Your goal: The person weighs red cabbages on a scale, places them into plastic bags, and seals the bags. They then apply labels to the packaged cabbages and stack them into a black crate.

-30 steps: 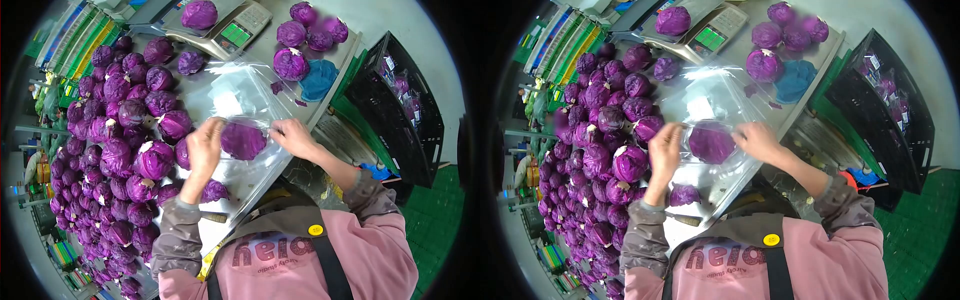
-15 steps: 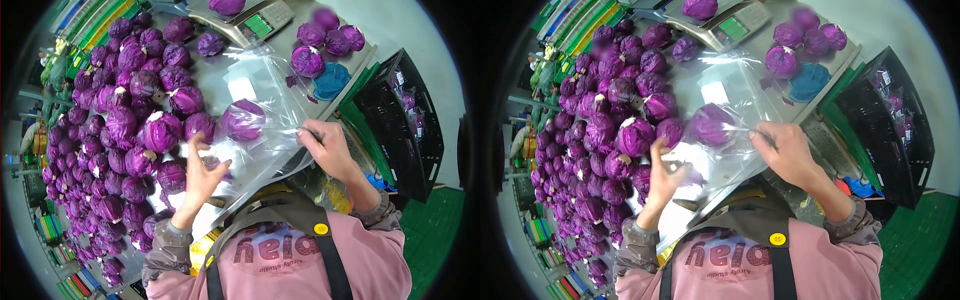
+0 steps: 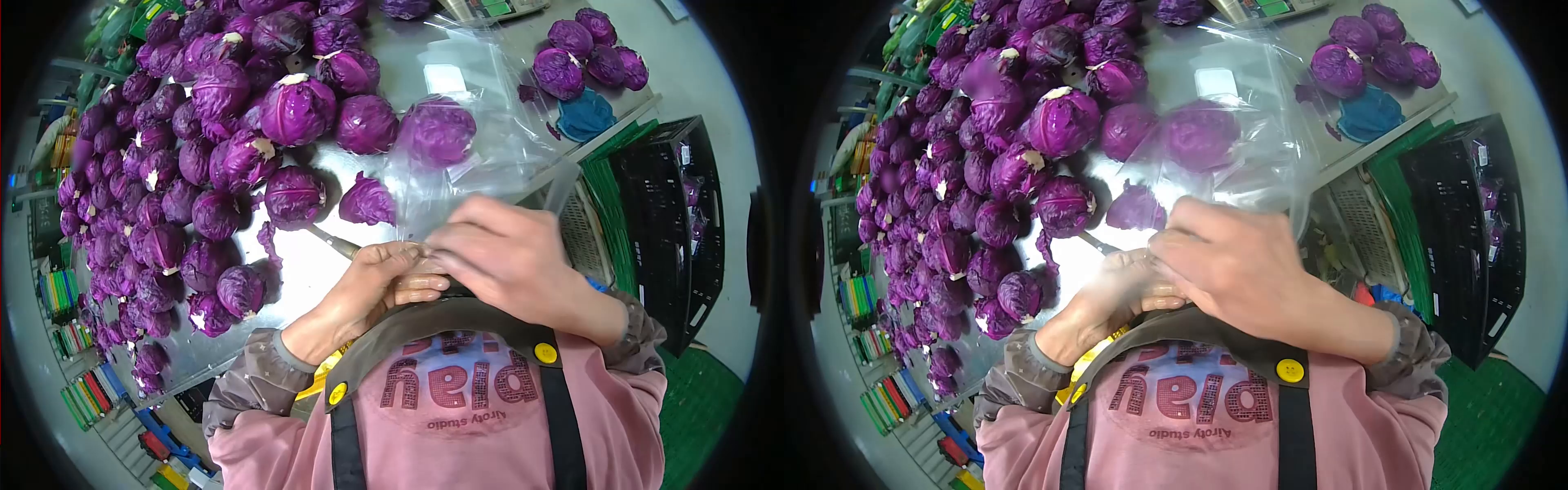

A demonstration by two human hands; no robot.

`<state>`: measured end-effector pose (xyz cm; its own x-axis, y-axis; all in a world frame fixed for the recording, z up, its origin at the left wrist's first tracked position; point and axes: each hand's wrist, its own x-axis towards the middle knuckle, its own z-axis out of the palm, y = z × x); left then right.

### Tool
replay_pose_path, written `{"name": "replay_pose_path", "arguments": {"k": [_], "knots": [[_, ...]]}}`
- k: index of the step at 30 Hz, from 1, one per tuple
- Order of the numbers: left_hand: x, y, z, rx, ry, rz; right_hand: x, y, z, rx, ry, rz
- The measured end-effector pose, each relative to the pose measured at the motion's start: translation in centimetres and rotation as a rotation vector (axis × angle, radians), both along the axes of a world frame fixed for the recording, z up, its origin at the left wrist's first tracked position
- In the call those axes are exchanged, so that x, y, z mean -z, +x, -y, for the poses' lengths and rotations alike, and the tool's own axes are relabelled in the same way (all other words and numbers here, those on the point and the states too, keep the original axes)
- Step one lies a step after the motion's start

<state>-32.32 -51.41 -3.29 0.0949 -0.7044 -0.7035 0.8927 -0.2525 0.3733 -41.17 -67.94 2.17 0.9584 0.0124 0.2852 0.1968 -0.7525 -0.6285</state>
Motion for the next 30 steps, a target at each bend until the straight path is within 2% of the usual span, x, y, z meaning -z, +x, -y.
{"name": "replay_pose_path", "arguments": {"k": [3,10,12,14,19,21,24,27,30], "knots": [[-0.6,-0.1,-0.2,-0.057,-0.04,-0.074,2.4,0.4,-1.1,-0.056,-0.132,-0.119],[0.0,-0.2,-0.7,-0.141,-0.159,-0.077,2.6,0.5,-2.8,-0.051,-0.197,-0.256],[-0.3,0.4,-0.4,-0.139,-0.077,0.086,1.1,0.4,-2.1,-0.155,-0.06,-0.255],[-0.3,1.3,-0.2,-0.139,-0.129,0.068,-6.9,0.1,0.1,-0.214,0.037,-0.088],[-0.5,1.4,-0.3,-0.1,-0.204,-0.002,-8.5,0.4,0.9,-0.239,-0.038,0.056],[-0.3,1.2,-0.2,-0.114,-0.192,0.001,-5.0,0.6,-0.4,-0.027,-0.107,-0.029],[0.0,1.0,0.0,-0.135,-0.198,-0.001,1.6,1.4,-1.7,-0.003,-0.187,-0.15],[0.4,0.8,0.1,-0.124,-0.235,0.022,2.6,1.6,-2.5,0.013,-0.277,-0.25],[0.3,0.8,0.1,-0.156,-0.173,0.023,3.2,1.7,-2.6,-0.033,-0.293,-0.233]]}}
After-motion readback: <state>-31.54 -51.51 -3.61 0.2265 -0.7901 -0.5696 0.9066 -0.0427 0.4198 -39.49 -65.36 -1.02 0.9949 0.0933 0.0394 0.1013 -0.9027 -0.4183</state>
